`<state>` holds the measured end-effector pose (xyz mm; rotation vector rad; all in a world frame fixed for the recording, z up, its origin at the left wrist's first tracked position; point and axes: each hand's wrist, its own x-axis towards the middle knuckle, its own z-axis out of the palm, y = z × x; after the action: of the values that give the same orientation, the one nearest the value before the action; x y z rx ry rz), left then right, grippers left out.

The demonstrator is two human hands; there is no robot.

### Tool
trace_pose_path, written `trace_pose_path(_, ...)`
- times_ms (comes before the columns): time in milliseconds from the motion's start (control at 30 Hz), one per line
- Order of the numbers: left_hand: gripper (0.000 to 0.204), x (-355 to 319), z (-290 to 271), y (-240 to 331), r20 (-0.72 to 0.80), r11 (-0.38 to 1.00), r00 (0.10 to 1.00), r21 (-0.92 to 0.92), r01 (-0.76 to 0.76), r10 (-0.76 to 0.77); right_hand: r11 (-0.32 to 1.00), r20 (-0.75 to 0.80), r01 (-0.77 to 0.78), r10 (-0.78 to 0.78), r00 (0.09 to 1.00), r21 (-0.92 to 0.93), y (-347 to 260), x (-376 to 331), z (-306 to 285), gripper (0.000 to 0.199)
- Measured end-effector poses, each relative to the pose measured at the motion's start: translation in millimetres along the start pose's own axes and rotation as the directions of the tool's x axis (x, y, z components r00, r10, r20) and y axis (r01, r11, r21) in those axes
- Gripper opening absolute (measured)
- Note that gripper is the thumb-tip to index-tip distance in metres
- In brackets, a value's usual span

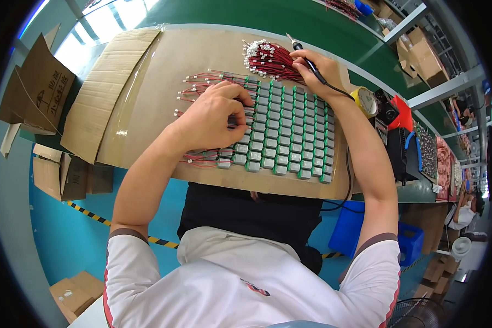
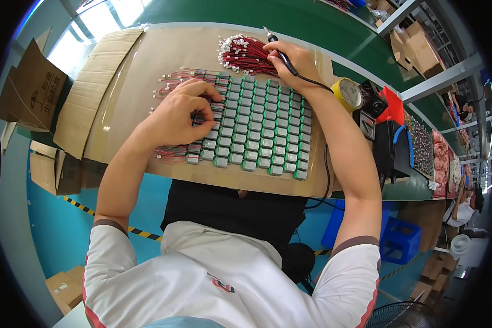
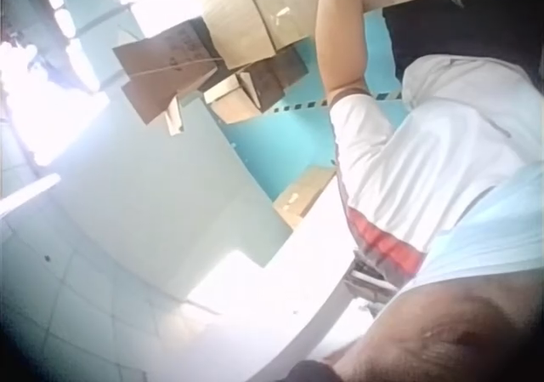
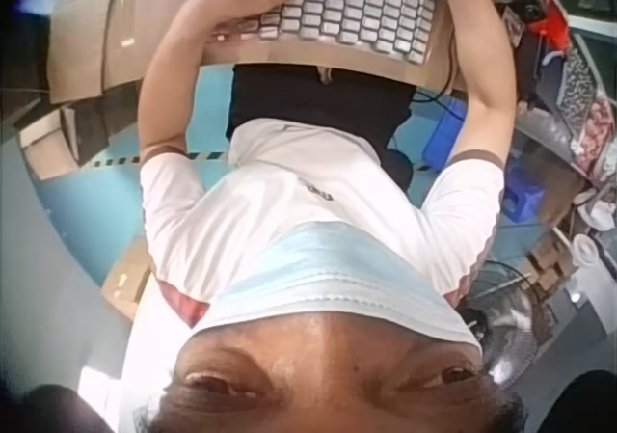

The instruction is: The person solders wire leads onto electronic components arranged on the table using a soldering iron.

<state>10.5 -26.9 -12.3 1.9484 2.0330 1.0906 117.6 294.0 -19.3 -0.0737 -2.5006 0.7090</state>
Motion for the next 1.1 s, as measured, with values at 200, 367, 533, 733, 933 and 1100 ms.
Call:
trace_pose_path(200,0.009,1.9,0.4,-0.8,0.004,1.0,1.0,-0.007,-0.015,0.015,0.997,-0.107,-0.052,0.057,0.993,0.05,-3.2,-9.3,-11.1,0.026)
trace_pose_path(367,0.009,-1.1,-0.5,-1.7,0.008,1.0,1.0,-0.016,0.006,-0.005,0.996,-0.133,0.058,-0.05,0.99,0.063,-41.0,-32.1,-25.3,0.031)
trace_pose_path(533,0.008,0.3,-2.3,-1.9,0.0,1.0,1.0,-0.02,-0.006,0.006,0.983,-0.072,0.112,-0.102,0.992,0.145,-83.9,-70.0,-30.4,0.032)
trace_pose_path(733,0.028,4.8,-14.5,6.5,-0.188,0.991,0.975,-0.05,-0.127,0.116,0.953,-0.016,0.23,-0.232,0.973,0.197,-114.1,-88.6,-14.0,0.03)
trace_pose_path(933,0.022,2.3,-2.6,12.3,-0.073,0.978,0.988,-0.149,-0.149,0.139,0.921,0.0,0.323,-0.331,0.944,0.217,-123.1,-86.1,3.9,0.036)
trace_pose_path(1100,0.016,1.9,-0.7,8.9,-0.035,0.983,0.991,-0.123,-0.135,0.132,0.927,-0.011,0.218,-0.225,0.974,0.305,-122.8,-90.0,5.9,0.034)
